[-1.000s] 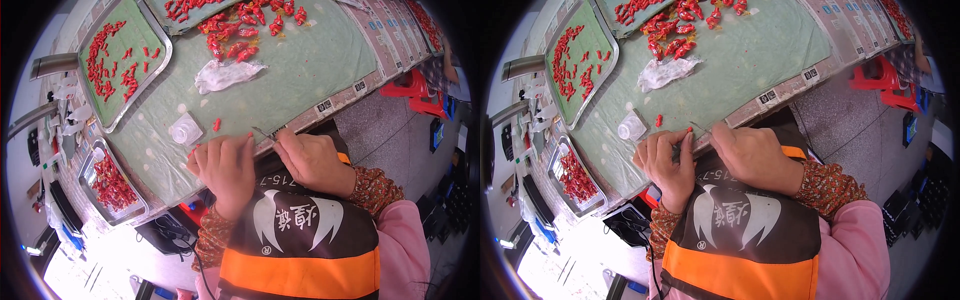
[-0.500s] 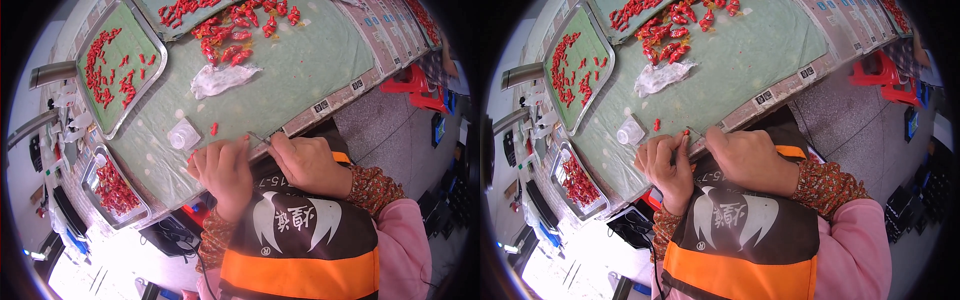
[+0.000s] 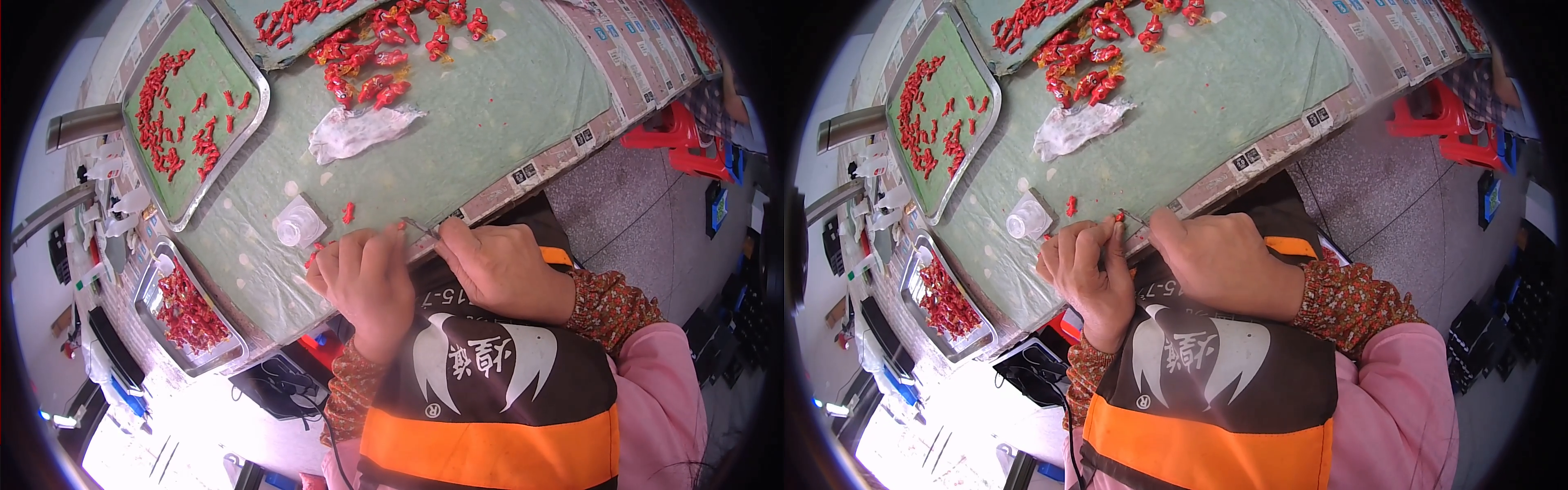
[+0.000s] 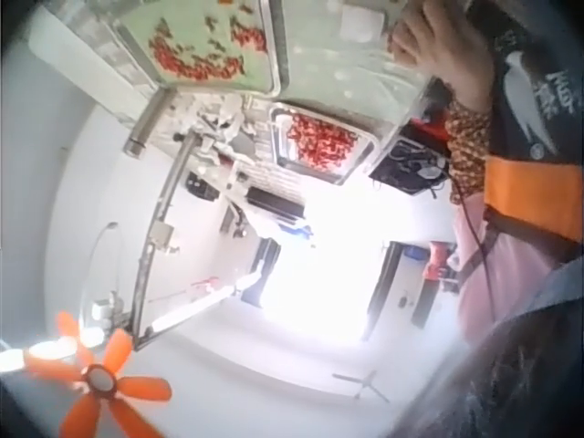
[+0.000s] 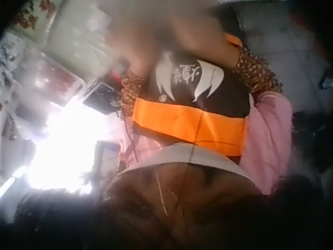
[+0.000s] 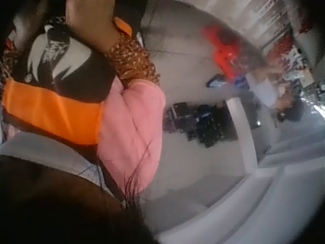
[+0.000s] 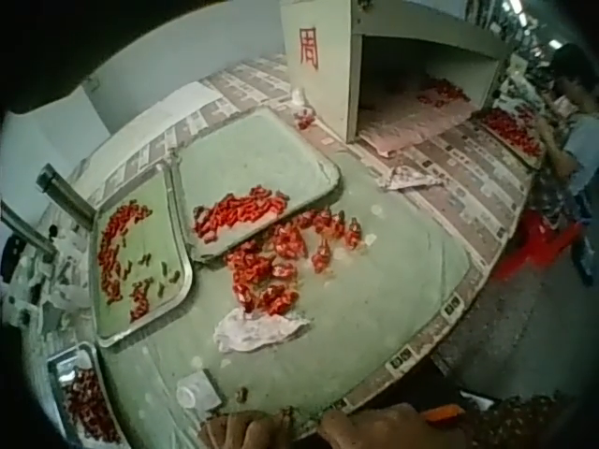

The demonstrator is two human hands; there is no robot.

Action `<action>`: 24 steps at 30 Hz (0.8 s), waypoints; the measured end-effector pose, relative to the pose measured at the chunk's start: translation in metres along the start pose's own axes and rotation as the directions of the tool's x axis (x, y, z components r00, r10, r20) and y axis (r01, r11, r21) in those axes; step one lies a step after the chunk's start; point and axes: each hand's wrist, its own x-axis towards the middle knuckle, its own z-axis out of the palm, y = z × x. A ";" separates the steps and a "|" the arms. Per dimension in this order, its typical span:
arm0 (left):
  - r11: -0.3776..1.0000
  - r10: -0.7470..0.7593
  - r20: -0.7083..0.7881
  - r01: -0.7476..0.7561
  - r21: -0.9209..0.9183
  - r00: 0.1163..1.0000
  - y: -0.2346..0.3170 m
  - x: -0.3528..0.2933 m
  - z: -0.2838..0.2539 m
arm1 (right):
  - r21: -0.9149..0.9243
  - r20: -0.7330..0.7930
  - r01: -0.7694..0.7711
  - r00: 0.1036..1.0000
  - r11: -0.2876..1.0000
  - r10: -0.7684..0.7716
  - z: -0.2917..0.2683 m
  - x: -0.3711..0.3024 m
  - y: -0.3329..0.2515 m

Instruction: The person assembles small plastic figures by attaching pieces together with glue by hand, trims small components with a knife, pours liquid from a squeeze bottle into a small container, and glues additional pieces onto the figures.

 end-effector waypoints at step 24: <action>0.999 0.021 0.026 -0.020 -0.024 0.999 -0.001 0.001 0.004 | 0.038 0.017 -0.044 0.999 0.998 0.043 0.007 0.004 -0.009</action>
